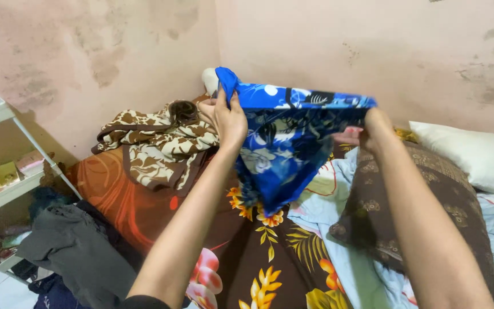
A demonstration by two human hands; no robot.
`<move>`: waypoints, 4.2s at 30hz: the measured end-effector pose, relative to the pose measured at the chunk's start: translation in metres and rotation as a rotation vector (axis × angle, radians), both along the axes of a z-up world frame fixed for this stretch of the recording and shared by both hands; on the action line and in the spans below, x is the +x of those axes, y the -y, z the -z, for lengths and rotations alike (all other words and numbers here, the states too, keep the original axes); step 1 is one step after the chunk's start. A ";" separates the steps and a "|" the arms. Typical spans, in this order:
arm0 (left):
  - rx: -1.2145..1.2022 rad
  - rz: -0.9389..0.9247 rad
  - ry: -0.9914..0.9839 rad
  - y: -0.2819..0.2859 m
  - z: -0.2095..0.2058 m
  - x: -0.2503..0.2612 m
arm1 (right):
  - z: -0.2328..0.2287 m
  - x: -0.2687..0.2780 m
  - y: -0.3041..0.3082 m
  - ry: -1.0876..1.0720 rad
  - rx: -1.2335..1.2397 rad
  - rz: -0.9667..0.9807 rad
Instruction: Folding pillowcases and clothes on a bed.
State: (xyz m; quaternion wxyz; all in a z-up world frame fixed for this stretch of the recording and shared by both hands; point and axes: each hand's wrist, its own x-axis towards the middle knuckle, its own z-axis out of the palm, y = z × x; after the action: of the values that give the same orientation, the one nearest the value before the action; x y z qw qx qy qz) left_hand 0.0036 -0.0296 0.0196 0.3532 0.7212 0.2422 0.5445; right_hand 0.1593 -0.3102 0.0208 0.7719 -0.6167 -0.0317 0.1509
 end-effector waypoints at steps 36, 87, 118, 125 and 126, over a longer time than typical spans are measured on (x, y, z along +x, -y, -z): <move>-0.380 0.487 -0.024 -0.021 0.051 0.012 | 0.054 0.066 -0.037 0.323 0.666 -0.108; -0.565 1.070 -1.129 -0.014 0.401 -0.054 | 0.269 -0.039 0.104 0.296 -1.409 -0.650; 0.032 0.806 -1.227 0.067 0.389 -0.084 | 0.302 -0.114 0.050 0.557 -1.236 -0.961; 0.138 0.839 -1.251 0.089 0.366 -0.126 | 0.318 -0.158 0.036 0.650 -1.311 -0.803; 0.122 0.821 -1.277 0.088 0.360 -0.131 | 0.321 -0.161 0.039 0.680 -1.465 -0.811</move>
State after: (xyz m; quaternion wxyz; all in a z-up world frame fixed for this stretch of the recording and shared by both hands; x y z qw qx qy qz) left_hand -0.1274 -0.1180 -0.3400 0.2783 0.9466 0.0816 -0.1412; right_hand -0.0020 -0.3493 -0.3001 0.0225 -0.9065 -0.3692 0.2034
